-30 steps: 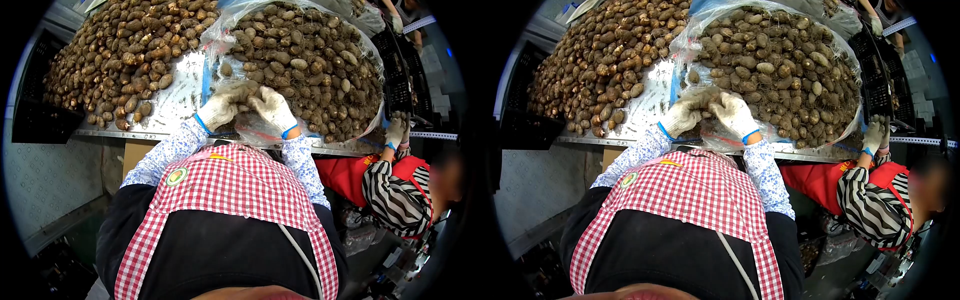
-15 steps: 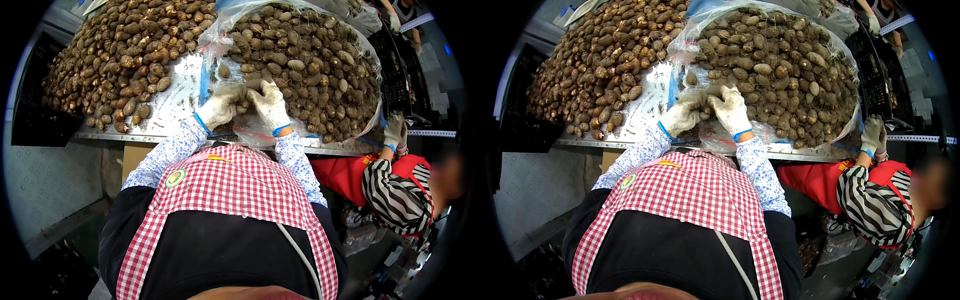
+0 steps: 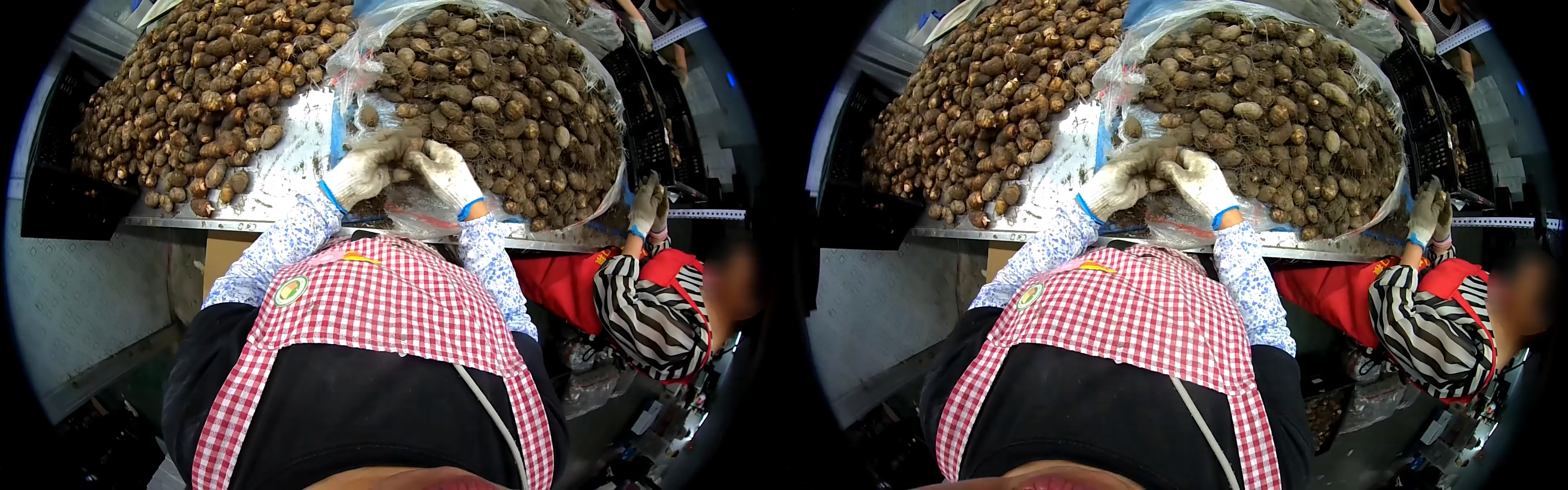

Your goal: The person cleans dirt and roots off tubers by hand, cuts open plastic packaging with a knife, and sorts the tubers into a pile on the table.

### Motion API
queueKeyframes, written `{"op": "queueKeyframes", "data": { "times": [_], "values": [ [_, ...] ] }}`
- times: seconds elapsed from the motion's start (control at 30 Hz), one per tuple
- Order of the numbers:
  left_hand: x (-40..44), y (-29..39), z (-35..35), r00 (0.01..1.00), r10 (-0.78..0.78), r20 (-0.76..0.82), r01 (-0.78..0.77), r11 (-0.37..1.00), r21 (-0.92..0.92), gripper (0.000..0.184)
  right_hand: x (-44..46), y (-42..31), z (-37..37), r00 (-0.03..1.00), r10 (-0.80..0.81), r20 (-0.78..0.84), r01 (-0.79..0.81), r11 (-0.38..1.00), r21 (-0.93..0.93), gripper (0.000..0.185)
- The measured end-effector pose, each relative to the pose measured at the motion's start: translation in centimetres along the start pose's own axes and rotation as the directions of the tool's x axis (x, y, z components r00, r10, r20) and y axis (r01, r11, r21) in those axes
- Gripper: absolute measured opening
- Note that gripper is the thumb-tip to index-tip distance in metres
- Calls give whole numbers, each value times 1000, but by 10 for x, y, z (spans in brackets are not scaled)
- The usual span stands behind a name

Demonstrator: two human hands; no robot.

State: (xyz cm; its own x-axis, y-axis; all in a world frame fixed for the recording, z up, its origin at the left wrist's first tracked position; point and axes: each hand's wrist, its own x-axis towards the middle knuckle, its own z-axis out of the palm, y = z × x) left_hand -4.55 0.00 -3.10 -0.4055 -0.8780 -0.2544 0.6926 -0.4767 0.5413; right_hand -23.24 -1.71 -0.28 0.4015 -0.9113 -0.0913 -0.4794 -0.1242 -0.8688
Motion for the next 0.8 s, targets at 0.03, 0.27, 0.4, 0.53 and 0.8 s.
{"op": "queueKeyframes", "data": {
  "times": [0.03, 0.27, 0.4, 0.53, 0.8],
  "values": [
    [-5, 7, 4, 998, -1, 63, -1, 999, 42, 26, 0, 1, 0, 999, 11, 37, -14, 994, 104, 30],
    [1, -2, -26, 999, -54, 5, 54, 998, 10, 42, -4, 2, 11, 1000, 21, 11, -22, 987, 157, 26],
    [11, -16, -28, 971, -216, -103, 166, 919, -358, 40, 3, 6, 8, 978, -194, -70, 149, 900, -409, 24],
    [10, -20, -33, 962, -271, -26, 224, 842, -490, 36, -4, 1, 7, 950, -308, -50, 224, 785, -577, 28],
    [6, 32, 25, 942, 79, -326, -132, 981, -143, 31, -23, -2, 2, 932, -300, -203, 156, 840, -520, 24]
  ]
}}
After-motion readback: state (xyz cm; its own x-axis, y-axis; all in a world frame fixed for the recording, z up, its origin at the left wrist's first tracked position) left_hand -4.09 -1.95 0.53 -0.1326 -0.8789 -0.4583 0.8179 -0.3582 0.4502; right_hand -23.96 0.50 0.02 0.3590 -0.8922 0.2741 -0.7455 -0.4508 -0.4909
